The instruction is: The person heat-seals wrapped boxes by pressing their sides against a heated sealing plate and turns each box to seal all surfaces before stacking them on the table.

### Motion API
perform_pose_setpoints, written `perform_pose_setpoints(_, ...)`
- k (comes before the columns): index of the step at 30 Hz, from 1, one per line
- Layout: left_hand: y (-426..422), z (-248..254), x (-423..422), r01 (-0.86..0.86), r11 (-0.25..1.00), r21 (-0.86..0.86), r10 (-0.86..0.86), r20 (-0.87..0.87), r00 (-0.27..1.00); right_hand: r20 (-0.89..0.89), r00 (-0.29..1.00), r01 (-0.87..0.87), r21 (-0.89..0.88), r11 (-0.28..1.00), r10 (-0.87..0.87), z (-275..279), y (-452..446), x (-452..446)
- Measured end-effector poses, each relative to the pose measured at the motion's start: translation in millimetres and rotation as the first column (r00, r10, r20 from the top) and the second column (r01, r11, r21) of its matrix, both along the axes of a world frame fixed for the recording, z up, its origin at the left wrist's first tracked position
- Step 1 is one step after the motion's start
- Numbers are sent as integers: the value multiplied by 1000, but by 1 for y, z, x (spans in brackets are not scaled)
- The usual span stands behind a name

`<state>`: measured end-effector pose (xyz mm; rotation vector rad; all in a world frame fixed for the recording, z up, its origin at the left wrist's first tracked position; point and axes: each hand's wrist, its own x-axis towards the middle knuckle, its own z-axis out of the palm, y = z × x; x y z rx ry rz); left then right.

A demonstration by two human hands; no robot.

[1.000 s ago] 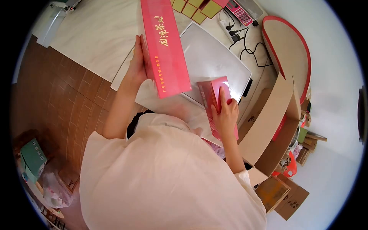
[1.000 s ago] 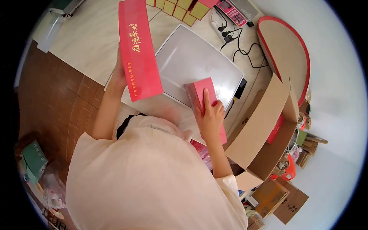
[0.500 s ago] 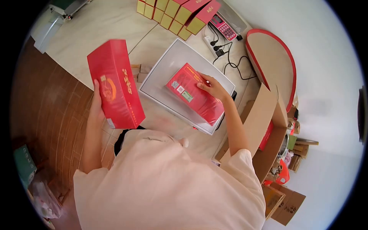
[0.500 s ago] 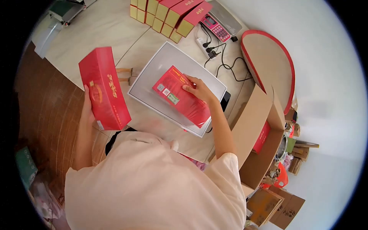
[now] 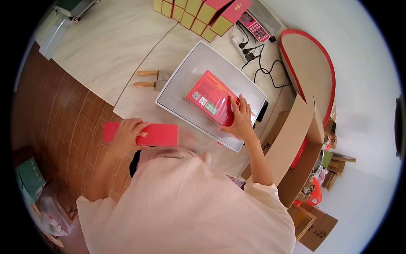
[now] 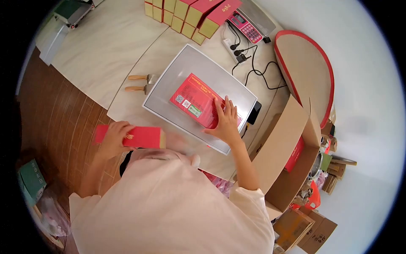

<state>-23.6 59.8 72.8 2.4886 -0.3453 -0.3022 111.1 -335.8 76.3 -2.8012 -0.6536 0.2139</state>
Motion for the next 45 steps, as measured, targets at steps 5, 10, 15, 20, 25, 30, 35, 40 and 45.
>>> perform_pose_setpoints(5,-42,-48,13,239,971,34,-241,116,964,72,997,-14,-33,999,17,-6,13,6)
perform_pose_setpoints(10,-72,-72,18,280,959,53,-285,184,941,157,987,-45,31,999,40,-11,27,26)
perform_pose_setpoints(15,-89,-80,19,282,959,31,-283,178,942,199,979,-52,90,995,33,-15,36,60)
perform_pose_setpoints(20,-105,-91,21,293,955,40,-295,185,937,327,945,-37,103,994,2,-29,36,97)
perform_pose_setpoints(25,-111,-93,20,331,938,106,-346,190,919,373,927,-19,161,987,-43,-41,33,116)
perform_pose_setpoints(30,-107,-92,17,346,937,43,-348,188,918,377,922,38,137,990,-88,-44,29,93)
perform_pose_setpoints(35,-104,-81,-1,275,947,-168,-223,273,936,271,955,103,64,993,-116,-30,19,27)
perform_pose_setpoints(40,-97,-71,-13,119,944,-307,-18,311,950,254,958,119,78,990,-136,-19,11,-41)
perform_pose_setpoints(45,-83,-62,1,-44,912,-407,200,349,916,167,976,131,46,990,-137,-4,6,-99)
